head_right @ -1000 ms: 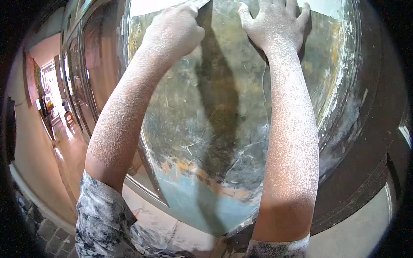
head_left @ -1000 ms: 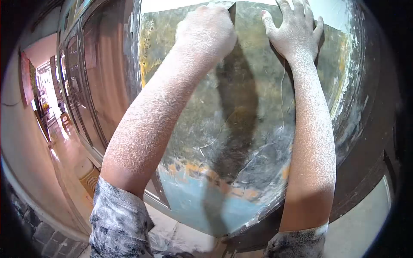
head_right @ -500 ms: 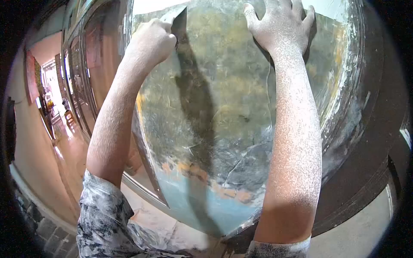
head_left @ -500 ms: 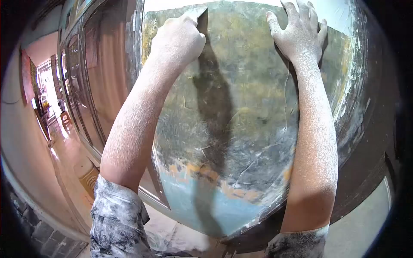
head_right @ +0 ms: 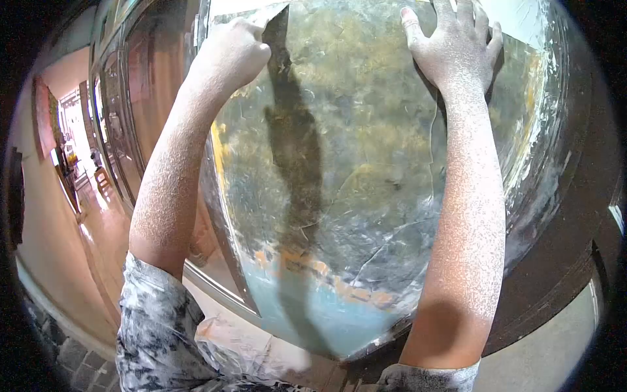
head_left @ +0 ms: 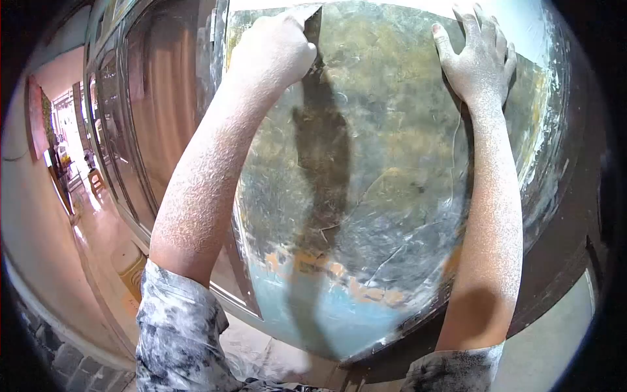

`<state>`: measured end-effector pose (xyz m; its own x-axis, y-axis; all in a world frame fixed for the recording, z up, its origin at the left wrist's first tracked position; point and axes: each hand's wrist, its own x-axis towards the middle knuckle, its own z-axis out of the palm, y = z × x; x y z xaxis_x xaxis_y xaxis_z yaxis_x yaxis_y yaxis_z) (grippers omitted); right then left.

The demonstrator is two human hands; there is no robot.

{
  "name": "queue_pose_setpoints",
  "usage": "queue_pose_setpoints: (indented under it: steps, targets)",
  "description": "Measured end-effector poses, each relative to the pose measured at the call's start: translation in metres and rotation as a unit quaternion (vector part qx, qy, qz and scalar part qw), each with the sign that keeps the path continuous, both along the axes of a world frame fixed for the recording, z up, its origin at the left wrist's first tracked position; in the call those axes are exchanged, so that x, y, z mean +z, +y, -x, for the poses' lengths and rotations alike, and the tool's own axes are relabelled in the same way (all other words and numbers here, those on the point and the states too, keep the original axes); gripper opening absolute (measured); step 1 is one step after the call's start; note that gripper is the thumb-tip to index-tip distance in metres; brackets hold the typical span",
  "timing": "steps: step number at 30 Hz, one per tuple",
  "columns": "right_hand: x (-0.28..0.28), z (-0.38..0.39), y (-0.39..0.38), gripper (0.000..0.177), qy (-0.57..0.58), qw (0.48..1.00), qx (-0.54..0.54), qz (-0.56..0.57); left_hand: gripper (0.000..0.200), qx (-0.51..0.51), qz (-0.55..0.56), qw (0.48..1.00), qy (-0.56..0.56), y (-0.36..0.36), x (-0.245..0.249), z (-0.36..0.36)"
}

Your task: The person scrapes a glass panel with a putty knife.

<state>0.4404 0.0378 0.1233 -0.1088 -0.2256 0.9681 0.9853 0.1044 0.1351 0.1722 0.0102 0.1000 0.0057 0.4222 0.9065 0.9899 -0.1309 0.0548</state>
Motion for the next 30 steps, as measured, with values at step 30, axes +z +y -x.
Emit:
queue_pose_setpoints:
  steps: [30]
  targets:
    - [0.007,-0.033,0.037,0.060,0.000,0.985,-0.167,-0.030,0.029,0.026,-0.018,0.999,-0.011,0.013,-0.009,0.058]
